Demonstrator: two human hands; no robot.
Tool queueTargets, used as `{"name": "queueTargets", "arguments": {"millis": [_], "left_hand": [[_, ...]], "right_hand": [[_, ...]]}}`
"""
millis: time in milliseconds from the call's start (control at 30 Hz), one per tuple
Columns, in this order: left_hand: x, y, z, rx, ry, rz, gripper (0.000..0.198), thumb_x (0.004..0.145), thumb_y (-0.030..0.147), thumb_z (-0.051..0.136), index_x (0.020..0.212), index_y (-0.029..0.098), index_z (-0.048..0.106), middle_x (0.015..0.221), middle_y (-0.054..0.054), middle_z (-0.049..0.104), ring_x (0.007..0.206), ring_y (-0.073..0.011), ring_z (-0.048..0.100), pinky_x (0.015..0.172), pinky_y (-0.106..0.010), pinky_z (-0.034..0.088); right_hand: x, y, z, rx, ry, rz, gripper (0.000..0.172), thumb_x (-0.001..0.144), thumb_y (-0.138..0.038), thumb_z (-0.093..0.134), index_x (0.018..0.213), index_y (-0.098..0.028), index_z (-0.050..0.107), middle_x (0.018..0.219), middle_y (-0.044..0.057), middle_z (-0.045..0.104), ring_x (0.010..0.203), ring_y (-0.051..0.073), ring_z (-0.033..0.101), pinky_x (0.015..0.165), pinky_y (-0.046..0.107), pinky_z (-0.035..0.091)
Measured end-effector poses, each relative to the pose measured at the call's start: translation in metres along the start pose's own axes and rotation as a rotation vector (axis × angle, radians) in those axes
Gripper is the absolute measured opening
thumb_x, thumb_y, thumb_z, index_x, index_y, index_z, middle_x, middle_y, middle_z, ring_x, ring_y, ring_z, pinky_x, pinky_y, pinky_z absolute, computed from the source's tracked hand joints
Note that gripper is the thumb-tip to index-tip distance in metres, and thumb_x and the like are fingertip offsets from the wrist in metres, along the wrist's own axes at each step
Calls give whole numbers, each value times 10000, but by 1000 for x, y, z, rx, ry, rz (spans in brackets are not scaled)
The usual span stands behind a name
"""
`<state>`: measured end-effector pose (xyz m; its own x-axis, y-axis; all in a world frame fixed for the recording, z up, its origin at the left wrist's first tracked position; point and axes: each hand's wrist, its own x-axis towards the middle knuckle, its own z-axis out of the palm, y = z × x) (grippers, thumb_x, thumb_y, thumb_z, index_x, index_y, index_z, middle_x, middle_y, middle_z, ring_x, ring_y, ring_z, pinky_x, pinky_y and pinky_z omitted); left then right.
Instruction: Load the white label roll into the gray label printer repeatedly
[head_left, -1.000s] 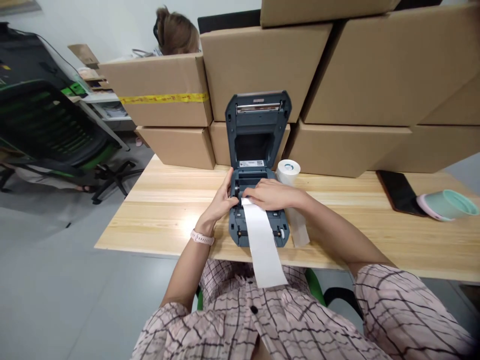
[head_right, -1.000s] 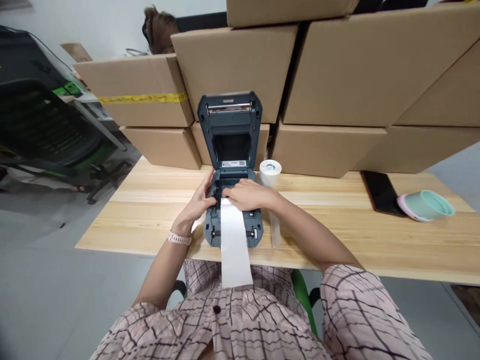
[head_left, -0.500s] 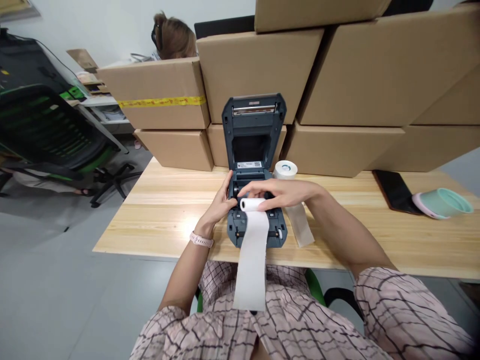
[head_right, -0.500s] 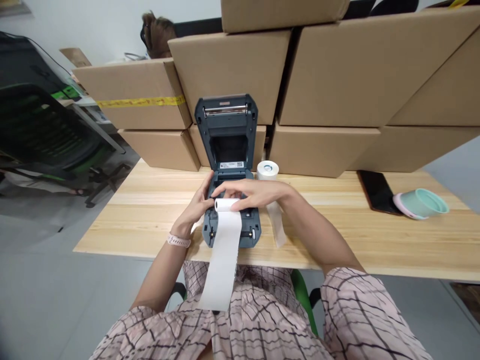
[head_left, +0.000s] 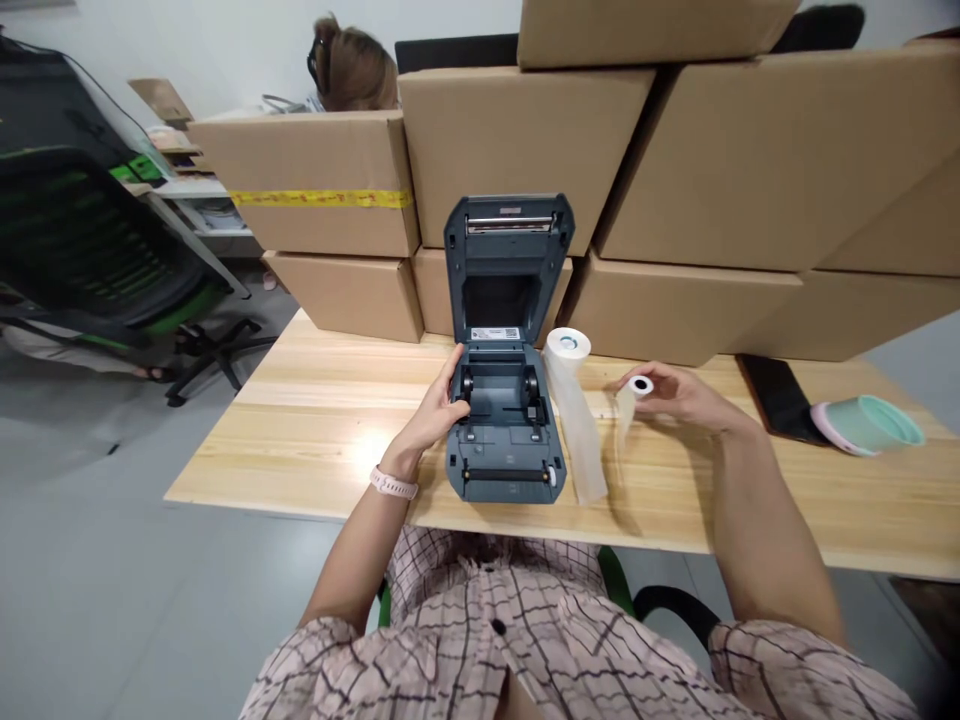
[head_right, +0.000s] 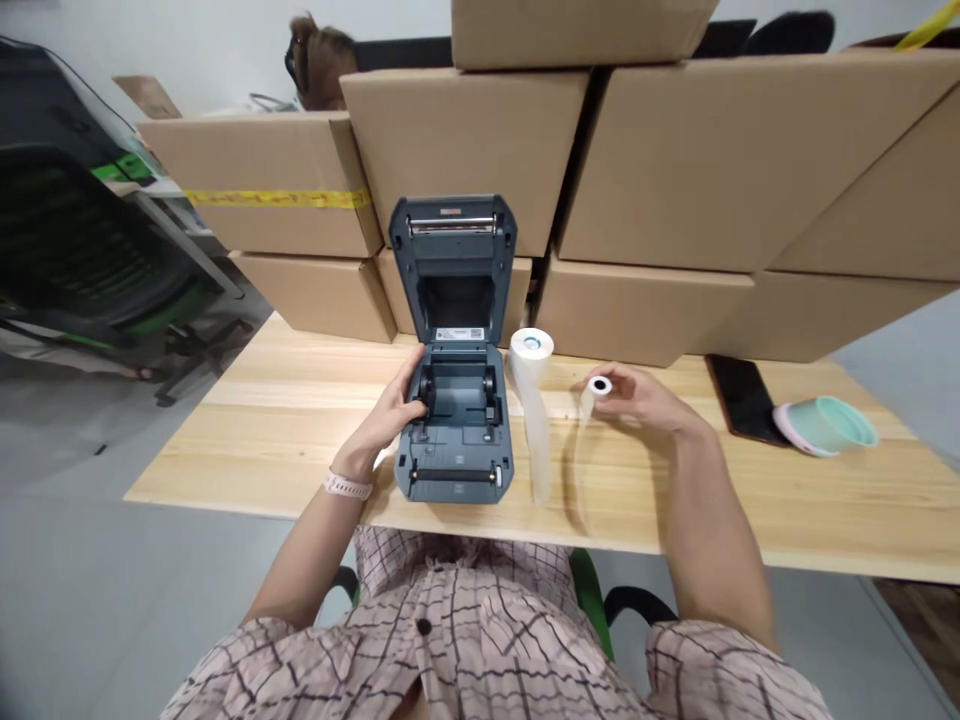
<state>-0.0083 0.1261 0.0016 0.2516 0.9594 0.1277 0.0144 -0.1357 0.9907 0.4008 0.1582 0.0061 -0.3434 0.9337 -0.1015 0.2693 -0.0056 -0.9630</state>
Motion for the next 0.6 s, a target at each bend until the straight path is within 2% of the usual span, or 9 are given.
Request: {"name": "queueTargets", "arguments": {"millis": [67,133,233,300,433,500,600], "left_hand": [[0,0,0,2,-2,1,1010,690,154,628,1632,245,273,1733,-30,237,1611,-289,192,1333,-428,157],[1,0,-1,4,9,-1,1027,680,152,621,1638,236,260,1736,-34,225,1615,-294,172,1333,-427,159],[3,0,-1,-14,37,-8,1104,623,119,604,1650,219,211,1739,-54,206,1614,-287,183,1329,-425,174],[4,0,0,-34,48,-11,1146,593,102,594,1655,199,174,1739,-82,200,1607,-275,217,1327,-420,182],[4,-1,0,-37,49,1,1146,597,103,592,1656,200,165,1738,-84,204,1606,-274,219,1329,-419,176],[3,-2,-1,-30,30,9,1131,613,107,593,1656,234,175,1739,-55,212,1609,-278,206,1331,-423,170],[3,-3,-1,-31,13,11,1123,627,113,592,1658,257,172,1745,-31,193,1613,-275,190,1334,-418,157]], "right_hand": [[5,1,7,-15,-62,49,477,692,-470,885,1079,-260,701,1225,136,741,1058,305,728,879,475,606],[6,-4,8,-29,-92,59,544,700,-483,877,1166,-273,690,1358,137,688,1203,320,684,961,477,594],[7,-16,3,-24,-50,-20,620,714,-449,871,1272,-321,632,1509,104,589,1435,315,522,1146,500,493],[15,-24,1,-21,-23,-63,674,721,-426,859,1324,-328,574,1547,101,551,1493,294,453,1204,509,433],[55,-38,16,-150,-75,-57,845,654,-393,865,1397,-268,483,1596,148,480,1485,295,459,1215,500,409],[79,-41,30,-224,-92,-54,884,595,-361,878,1382,-232,499,1534,155,543,1425,312,521,1210,500,405],[100,-44,48,-286,-58,-56,807,561,-339,865,1294,-195,559,1366,134,658,1288,332,614,1150,517,455]]}}
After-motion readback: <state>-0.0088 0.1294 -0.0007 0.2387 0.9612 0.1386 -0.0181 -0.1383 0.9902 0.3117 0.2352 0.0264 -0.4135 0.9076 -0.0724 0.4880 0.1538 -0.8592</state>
